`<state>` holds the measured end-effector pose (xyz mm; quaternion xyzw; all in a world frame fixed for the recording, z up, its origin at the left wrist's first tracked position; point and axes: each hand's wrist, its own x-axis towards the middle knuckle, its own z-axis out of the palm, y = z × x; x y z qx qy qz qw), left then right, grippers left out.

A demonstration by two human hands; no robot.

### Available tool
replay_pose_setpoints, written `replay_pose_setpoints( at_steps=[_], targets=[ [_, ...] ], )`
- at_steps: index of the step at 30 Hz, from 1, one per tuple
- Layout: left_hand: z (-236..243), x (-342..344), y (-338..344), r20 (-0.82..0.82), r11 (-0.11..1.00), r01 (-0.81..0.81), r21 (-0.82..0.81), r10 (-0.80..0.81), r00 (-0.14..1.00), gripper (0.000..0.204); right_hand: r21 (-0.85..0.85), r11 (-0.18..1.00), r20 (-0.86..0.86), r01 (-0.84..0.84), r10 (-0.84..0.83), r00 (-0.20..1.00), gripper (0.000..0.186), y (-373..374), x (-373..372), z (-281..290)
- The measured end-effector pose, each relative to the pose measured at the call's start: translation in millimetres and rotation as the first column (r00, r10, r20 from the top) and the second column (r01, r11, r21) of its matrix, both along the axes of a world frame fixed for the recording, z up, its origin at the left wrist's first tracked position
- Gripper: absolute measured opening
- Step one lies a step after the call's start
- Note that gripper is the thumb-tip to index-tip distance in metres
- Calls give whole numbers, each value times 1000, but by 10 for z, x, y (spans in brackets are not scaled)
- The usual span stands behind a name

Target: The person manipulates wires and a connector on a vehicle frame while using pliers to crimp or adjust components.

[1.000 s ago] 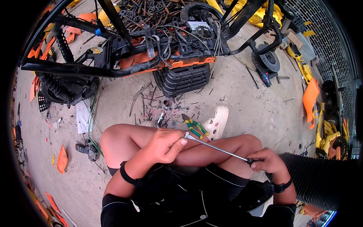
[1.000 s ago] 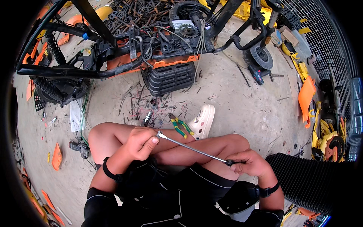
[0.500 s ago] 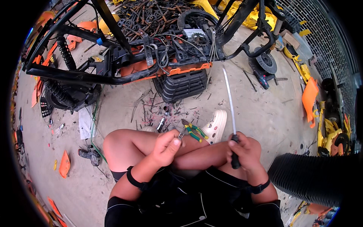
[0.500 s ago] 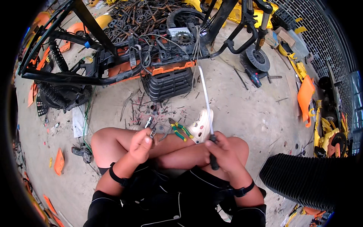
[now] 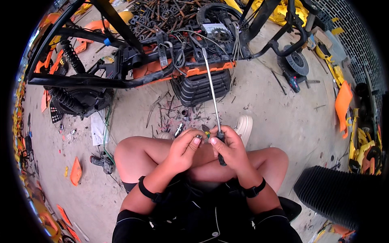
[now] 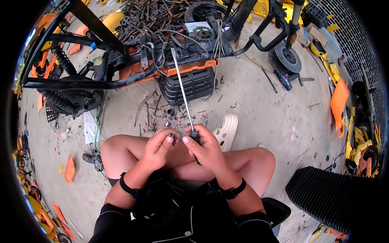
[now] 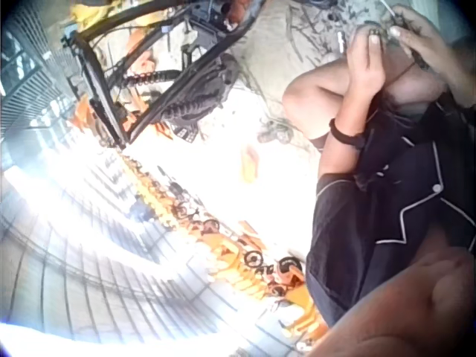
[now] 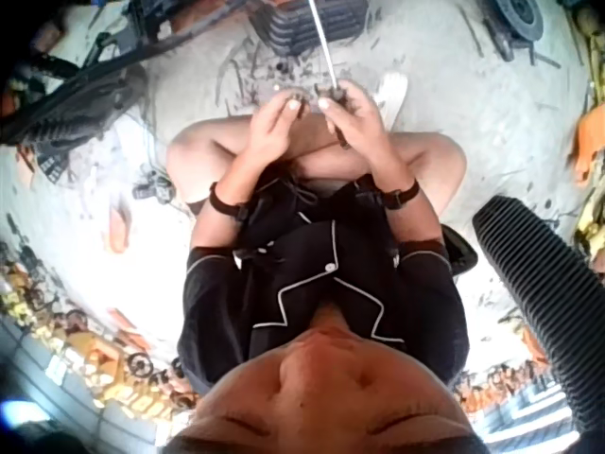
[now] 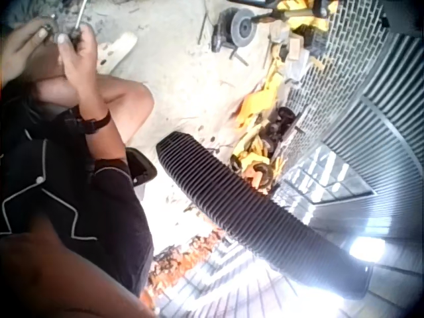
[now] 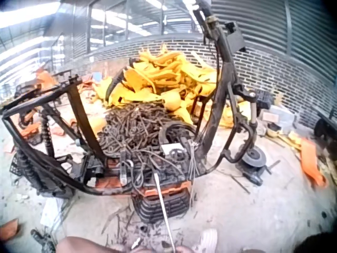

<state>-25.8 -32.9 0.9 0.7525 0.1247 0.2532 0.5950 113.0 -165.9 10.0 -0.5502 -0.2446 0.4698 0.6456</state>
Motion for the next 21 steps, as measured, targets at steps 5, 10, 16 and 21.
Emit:
replay_pose_setpoints(
  at_steps=[5, 10, 16, 21],
  targets=[
    [-29, 68, -32, -40, 959, 82, -272, -96, 995, 21, -227, 974, 51, 11, 1, 999, 22, -44, 403, -344],
    [-101, 117, -49, 27, 916, 81, -394, -77, 997, 20, -498, 843, 756, 203, 307, 578, 30, -148, 750, -411],
    [-135, 135, -32, 37, 835, 71, -546, -61, 997, 16, -344, 938, 635, 48, 195, 748, 20, -185, 783, -463],
    [-145, 189, -74, -18, 850, 15, -527, -29, 999, 14, -187, 972, 26, -141, 148, 989, 11, -52, 562, -270]
  ],
)
